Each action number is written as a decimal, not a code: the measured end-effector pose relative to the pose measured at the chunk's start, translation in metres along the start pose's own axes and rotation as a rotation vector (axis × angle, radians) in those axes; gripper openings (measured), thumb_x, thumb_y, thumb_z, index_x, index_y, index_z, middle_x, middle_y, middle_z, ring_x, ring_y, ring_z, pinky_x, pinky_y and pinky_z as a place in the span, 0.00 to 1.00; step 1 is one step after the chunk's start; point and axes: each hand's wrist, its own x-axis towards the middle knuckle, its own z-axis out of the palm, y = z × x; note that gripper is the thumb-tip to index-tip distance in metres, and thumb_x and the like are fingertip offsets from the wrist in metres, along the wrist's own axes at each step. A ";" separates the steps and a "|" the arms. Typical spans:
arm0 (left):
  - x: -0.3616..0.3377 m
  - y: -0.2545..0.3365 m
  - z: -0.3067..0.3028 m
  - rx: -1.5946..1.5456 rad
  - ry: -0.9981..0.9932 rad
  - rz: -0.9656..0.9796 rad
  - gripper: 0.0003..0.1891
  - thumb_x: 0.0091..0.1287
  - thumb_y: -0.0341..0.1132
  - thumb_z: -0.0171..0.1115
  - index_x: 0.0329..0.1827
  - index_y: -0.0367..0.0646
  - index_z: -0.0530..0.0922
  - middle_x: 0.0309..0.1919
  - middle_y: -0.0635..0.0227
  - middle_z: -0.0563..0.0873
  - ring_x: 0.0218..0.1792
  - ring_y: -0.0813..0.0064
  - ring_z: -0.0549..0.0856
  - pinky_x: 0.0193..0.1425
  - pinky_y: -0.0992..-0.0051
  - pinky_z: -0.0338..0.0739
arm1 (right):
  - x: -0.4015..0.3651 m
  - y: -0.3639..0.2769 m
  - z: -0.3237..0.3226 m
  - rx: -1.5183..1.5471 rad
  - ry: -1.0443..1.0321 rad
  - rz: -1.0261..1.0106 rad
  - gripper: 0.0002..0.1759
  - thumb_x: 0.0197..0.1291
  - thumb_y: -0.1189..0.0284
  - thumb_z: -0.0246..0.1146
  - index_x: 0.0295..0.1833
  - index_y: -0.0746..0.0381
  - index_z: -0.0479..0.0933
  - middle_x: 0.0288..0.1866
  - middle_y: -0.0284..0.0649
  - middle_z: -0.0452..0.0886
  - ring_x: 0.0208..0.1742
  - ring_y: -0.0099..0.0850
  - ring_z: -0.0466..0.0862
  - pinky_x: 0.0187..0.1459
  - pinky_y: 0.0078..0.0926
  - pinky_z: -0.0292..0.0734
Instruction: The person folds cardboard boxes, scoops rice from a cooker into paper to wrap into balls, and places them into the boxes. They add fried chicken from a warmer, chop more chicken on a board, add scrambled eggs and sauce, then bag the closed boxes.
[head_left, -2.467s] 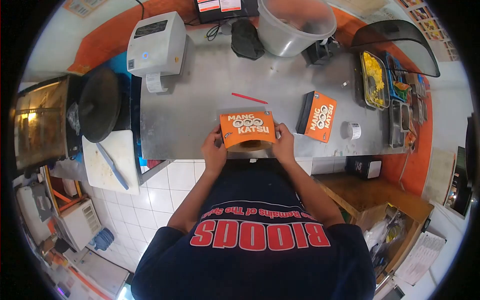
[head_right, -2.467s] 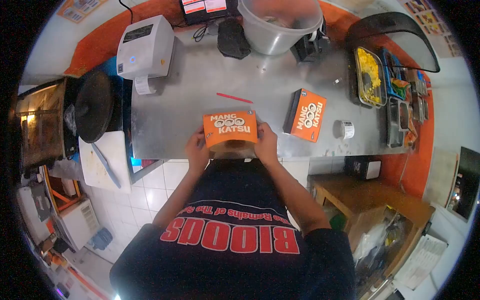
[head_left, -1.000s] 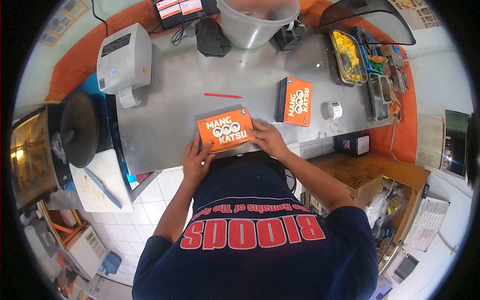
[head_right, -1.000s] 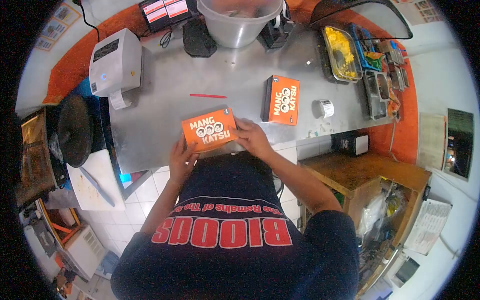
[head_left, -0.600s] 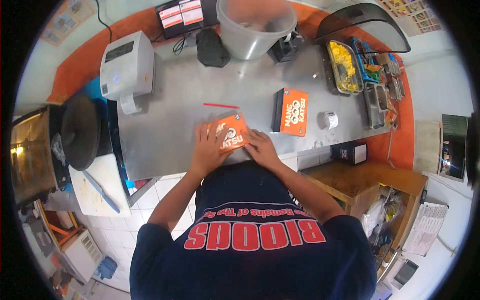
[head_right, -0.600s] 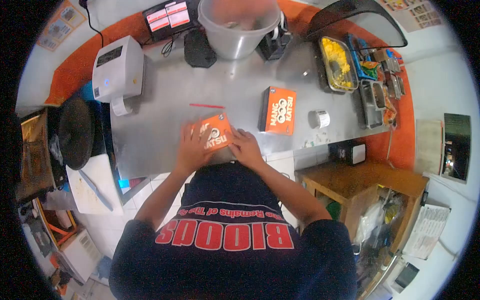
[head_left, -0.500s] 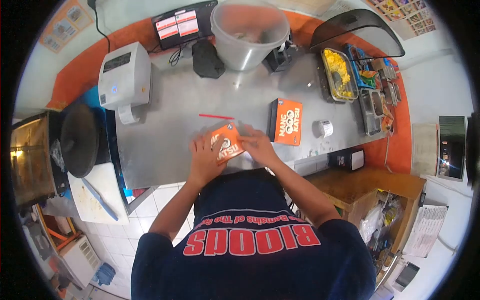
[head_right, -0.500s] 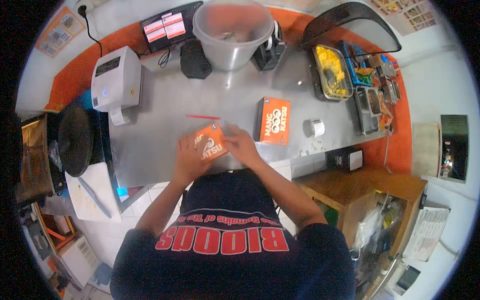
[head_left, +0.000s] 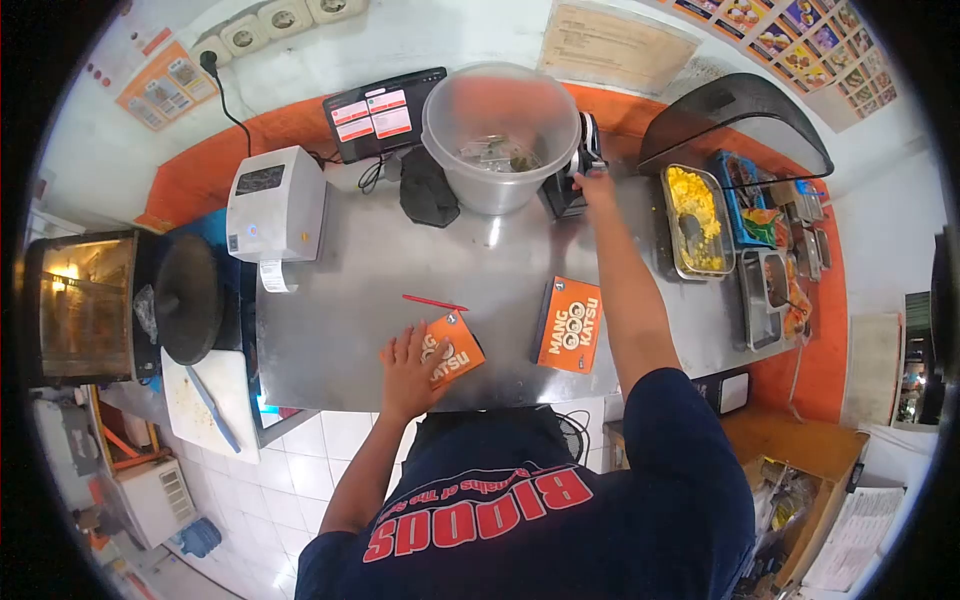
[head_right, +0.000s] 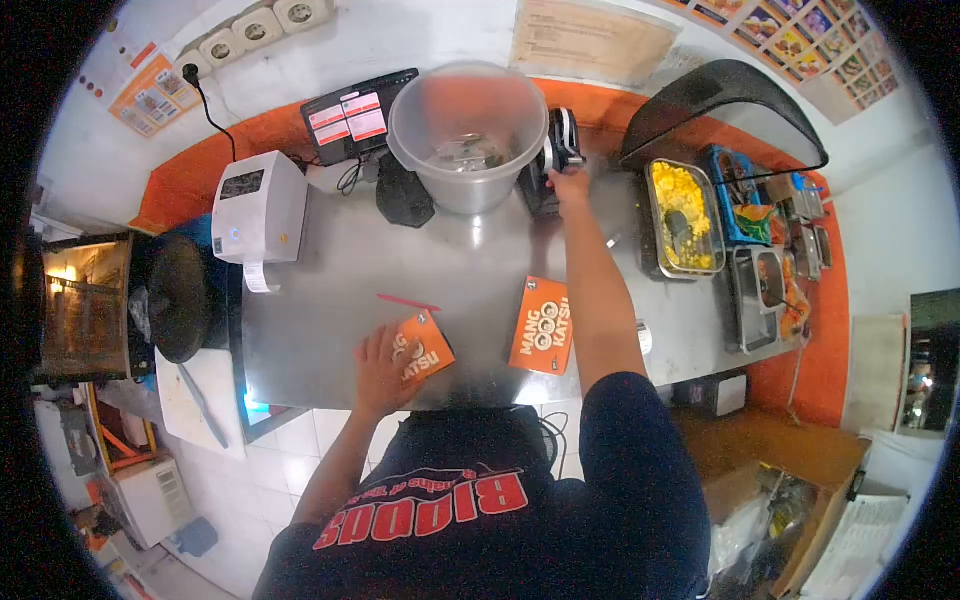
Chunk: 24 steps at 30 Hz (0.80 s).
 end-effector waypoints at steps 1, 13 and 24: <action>0.000 0.000 0.002 0.006 -0.011 -0.001 0.40 0.56 0.55 0.75 0.75 0.64 0.74 0.79 0.51 0.64 0.76 0.44 0.65 0.75 0.40 0.57 | -0.001 -0.002 -0.006 0.298 -0.121 0.099 0.29 0.59 0.75 0.75 0.63 0.70 0.72 0.47 0.46 0.84 0.40 0.33 0.87 0.44 0.32 0.80; 0.011 0.009 0.006 -0.056 -0.021 -0.036 0.44 0.49 0.48 0.78 0.74 0.58 0.75 0.76 0.50 0.67 0.69 0.46 0.70 0.71 0.45 0.61 | -0.051 0.028 -0.025 -0.005 -0.026 0.022 0.09 0.57 0.70 0.73 0.30 0.64 0.84 0.25 0.42 0.85 0.31 0.37 0.87 0.35 0.36 0.81; 0.020 0.027 -0.006 -0.312 0.119 -0.313 0.54 0.49 0.51 0.78 0.81 0.46 0.63 0.74 0.50 0.69 0.68 0.45 0.71 0.72 0.47 0.63 | -0.121 0.039 -0.033 -0.232 -0.278 -0.203 0.10 0.61 0.71 0.68 0.44 0.63 0.87 0.39 0.44 0.89 0.39 0.39 0.88 0.40 0.36 0.81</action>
